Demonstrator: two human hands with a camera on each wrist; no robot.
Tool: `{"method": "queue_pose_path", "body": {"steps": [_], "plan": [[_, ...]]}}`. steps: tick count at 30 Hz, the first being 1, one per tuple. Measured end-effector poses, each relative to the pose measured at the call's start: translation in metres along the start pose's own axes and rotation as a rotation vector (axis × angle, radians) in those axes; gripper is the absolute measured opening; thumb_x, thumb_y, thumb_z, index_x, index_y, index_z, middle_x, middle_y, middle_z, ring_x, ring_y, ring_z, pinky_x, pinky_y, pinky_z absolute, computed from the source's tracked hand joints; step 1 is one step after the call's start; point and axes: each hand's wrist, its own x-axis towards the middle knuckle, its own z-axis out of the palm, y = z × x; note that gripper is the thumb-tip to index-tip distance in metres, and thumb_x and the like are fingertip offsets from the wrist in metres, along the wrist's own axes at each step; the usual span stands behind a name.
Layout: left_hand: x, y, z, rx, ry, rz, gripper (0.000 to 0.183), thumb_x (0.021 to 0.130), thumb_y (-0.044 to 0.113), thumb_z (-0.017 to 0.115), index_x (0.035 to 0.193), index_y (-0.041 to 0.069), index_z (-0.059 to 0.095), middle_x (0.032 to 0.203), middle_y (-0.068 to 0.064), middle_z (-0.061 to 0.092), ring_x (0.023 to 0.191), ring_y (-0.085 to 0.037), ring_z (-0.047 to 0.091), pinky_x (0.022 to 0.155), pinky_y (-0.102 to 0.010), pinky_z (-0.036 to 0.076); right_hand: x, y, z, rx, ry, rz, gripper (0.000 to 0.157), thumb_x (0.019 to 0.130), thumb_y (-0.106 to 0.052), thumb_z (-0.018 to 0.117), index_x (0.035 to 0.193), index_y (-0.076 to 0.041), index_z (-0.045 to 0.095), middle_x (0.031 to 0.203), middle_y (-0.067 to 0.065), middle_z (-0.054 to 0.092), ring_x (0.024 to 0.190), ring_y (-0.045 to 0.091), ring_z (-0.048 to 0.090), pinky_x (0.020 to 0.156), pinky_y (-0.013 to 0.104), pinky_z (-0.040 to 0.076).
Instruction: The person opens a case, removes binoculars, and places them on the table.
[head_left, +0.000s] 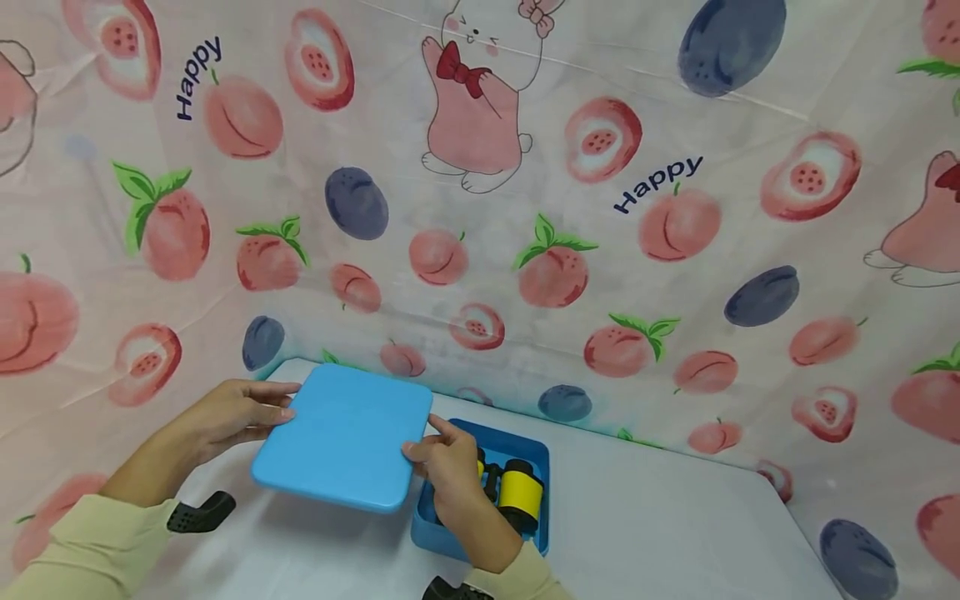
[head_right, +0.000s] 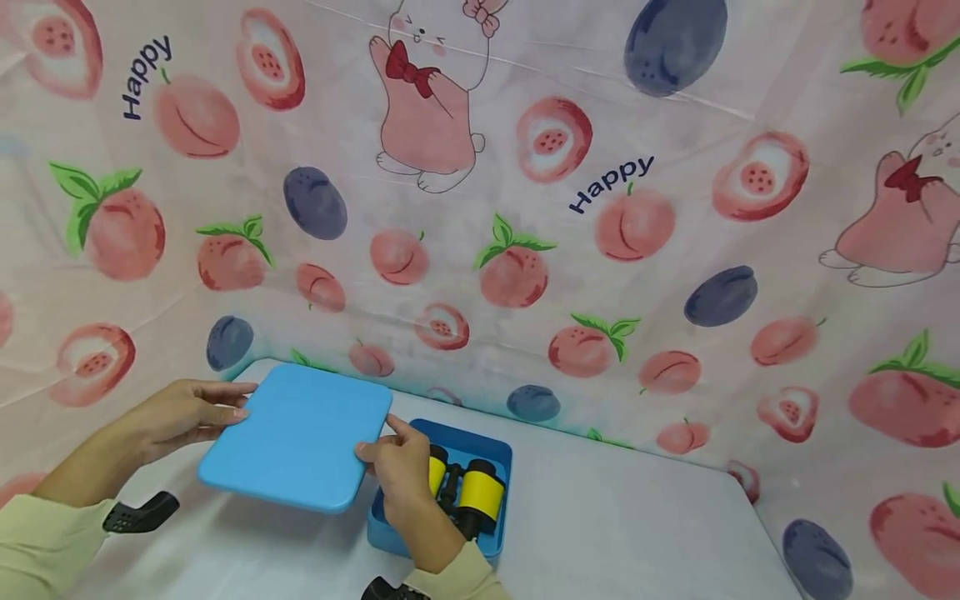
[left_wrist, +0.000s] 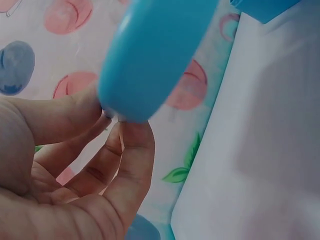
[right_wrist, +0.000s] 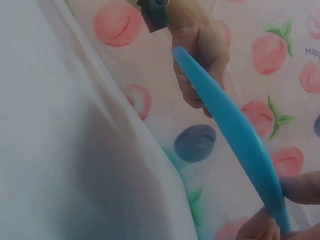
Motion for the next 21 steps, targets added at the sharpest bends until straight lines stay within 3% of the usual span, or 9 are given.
{"method": "queue_pose_path", "body": {"steps": [3,9,21], "plan": [[-0.001,-0.003,-0.004,-0.015,-0.015,0.005,0.074,0.100,0.024,0.071,0.158,-0.004,0.037,0.142,-0.014,0.058,0.106,-0.004,0.065,0.090,-0.025,0.061,-0.001,0.000,0.003,0.010,-0.005,-0.004,0.068,0.089,0.001,0.077,0.151,0.000,0.051,0.094,0.005,0.056,0.078,0.017,0.057,0.077,0.026,0.060],[-0.002,-0.009,-0.010,-0.039,-0.027,-0.009,0.074,0.100,0.021,0.071,0.158,-0.006,0.034,0.123,-0.001,0.063,0.102,-0.005,0.065,0.088,-0.024,0.061,-0.002,0.007,0.010,-0.009,-0.020,-0.007,0.068,0.090,0.001,0.076,0.152,0.000,0.050,0.095,0.005,0.055,0.081,0.017,0.058,0.082,0.030,0.062],[0.003,-0.024,-0.017,-0.073,-0.006,-0.018,0.073,0.099,0.020,0.073,0.157,-0.006,0.037,0.119,0.008,0.066,0.102,-0.004,0.065,0.087,-0.024,0.061,0.005,0.011,0.026,-0.070,0.017,-0.021,0.066,0.090,0.004,0.073,0.152,0.000,0.051,0.092,0.003,0.049,0.082,0.018,0.054,0.073,0.025,0.056]]}}
